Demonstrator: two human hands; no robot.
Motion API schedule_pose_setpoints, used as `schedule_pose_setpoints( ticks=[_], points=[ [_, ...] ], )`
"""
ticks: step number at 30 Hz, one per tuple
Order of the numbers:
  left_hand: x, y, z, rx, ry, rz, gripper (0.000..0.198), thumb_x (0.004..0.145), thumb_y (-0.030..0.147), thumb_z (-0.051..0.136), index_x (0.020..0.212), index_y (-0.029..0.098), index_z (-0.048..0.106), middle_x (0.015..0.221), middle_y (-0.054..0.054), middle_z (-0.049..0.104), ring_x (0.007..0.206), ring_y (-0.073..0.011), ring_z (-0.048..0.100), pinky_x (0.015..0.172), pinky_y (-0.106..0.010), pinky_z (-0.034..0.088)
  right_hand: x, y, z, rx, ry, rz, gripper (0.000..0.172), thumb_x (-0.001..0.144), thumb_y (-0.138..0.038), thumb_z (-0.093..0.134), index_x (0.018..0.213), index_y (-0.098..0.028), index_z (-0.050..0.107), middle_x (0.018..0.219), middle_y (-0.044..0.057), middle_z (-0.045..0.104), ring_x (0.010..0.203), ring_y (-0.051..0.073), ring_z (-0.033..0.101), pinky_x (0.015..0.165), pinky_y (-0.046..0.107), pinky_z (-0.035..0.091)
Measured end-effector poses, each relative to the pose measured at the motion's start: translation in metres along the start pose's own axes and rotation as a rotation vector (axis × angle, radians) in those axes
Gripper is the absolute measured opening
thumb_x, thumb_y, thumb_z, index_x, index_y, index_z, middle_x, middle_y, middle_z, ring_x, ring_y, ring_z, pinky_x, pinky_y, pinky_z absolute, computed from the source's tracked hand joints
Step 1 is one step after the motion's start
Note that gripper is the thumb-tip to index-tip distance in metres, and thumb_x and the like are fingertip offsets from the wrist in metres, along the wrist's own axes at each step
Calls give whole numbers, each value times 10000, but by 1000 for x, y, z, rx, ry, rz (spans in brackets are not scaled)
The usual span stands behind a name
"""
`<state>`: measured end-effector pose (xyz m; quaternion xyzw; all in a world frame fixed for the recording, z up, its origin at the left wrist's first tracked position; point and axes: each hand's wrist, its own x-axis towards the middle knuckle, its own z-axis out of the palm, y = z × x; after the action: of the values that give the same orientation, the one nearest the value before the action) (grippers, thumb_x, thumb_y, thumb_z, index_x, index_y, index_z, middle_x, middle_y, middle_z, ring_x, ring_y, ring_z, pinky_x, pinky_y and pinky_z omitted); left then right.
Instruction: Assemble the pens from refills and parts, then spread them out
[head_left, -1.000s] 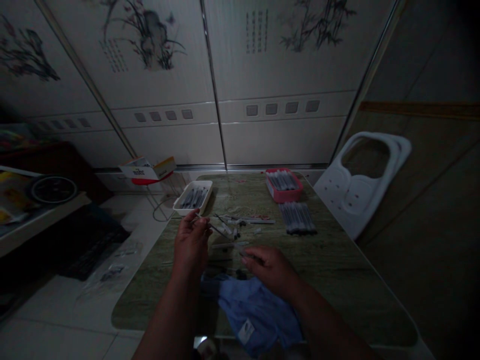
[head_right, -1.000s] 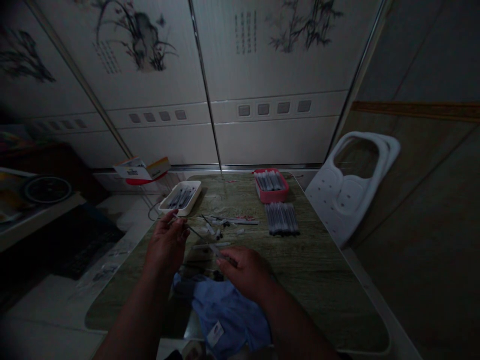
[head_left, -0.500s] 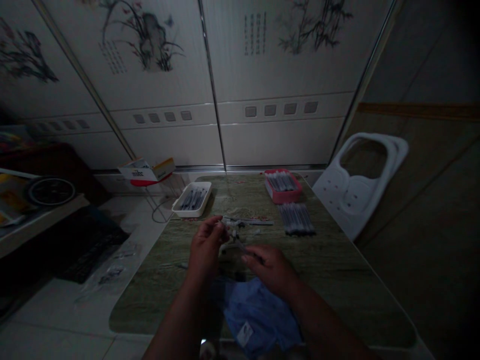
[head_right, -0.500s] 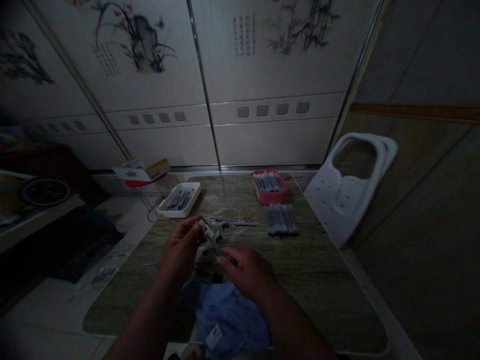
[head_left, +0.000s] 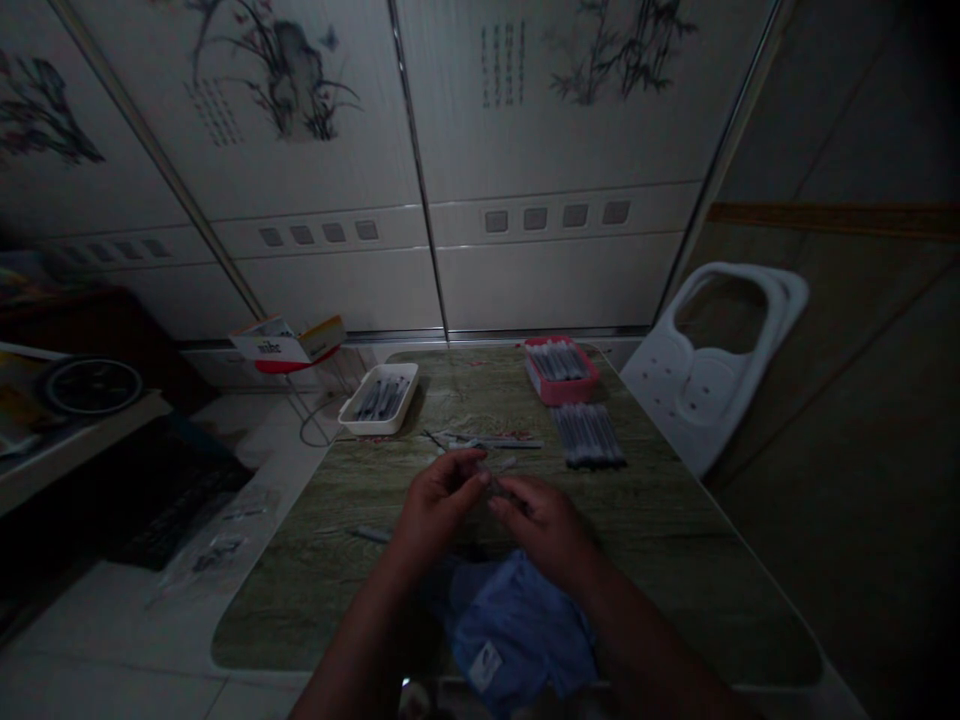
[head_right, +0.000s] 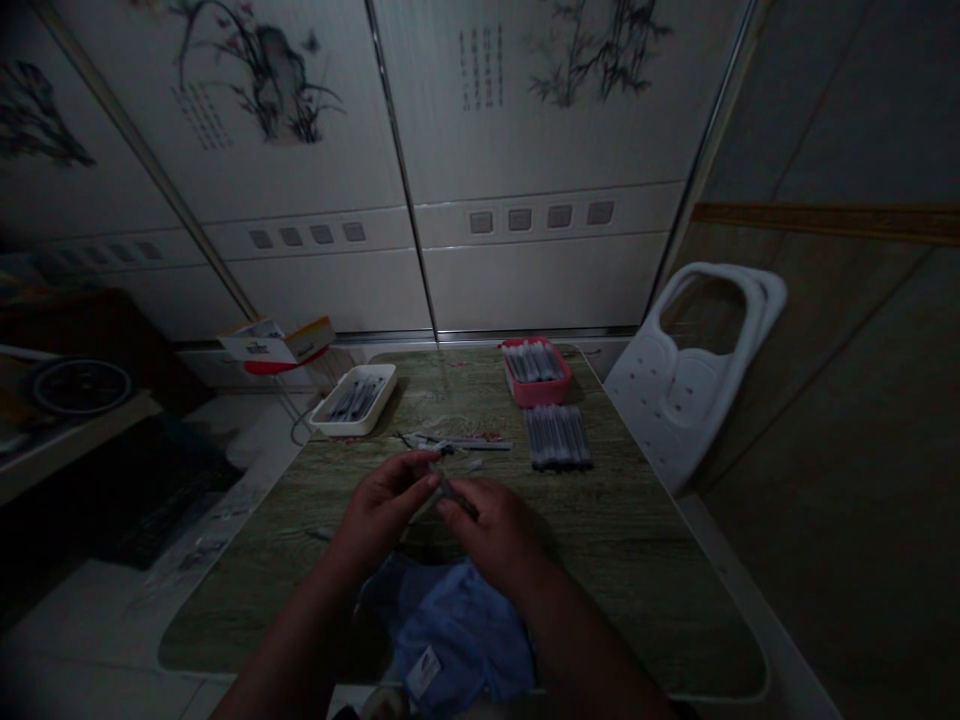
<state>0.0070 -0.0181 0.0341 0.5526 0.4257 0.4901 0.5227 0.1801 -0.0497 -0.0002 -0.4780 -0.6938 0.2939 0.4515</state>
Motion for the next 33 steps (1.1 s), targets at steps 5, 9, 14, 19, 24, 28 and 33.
schedule_pose_setpoints(
  ticks=[5,9,14,19,24,28,33],
  points=[
    [1,-2,-1,13,24,27,327,795,324,792,1103,225,745,879,-19,658,838,-167,616,765,-273,474,-1,3,5,2,55,113,335,893,-409,698,1195,-265,715,821,1,680,710,163,601,632,266,462],
    [2,1,-4,-18,100,65,367,792,305,799,1136,240,690,851,10,612,777,-136,581,721,-248,452,-3,5,9,12,66,148,255,879,-349,696,1108,-238,704,838,1,682,713,152,611,625,258,463],
    [1,4,-4,-45,67,58,278,773,303,813,1010,218,696,863,-11,648,805,-154,598,726,-256,452,0,5,6,-32,104,14,91,891,-307,675,906,-230,720,871,30,694,823,180,639,726,289,493],
    [4,10,-20,-5,98,52,361,799,344,783,1132,225,705,916,-43,708,860,-188,640,786,-295,476,0,4,1,-46,202,1,119,915,-302,647,982,-249,730,940,36,729,888,198,662,811,324,510],
    [12,-9,-58,333,104,37,142,738,315,771,846,224,753,800,-40,710,759,-209,630,692,-295,455,0,3,0,-102,262,-31,135,924,-296,637,996,-246,739,961,59,746,908,222,670,834,355,509],
    [16,-29,-73,632,-12,27,81,633,198,752,702,240,743,700,-45,693,665,-217,606,639,-295,411,1,6,1,-103,290,-33,120,923,-296,637,960,-242,737,927,55,740,887,219,666,813,349,505],
    [16,-35,-68,809,-85,109,154,648,143,674,713,254,758,774,-68,697,719,-227,604,690,-312,386,1,8,1,-86,307,-25,121,921,-298,640,967,-240,735,933,54,736,893,214,666,816,345,507]
  ],
)
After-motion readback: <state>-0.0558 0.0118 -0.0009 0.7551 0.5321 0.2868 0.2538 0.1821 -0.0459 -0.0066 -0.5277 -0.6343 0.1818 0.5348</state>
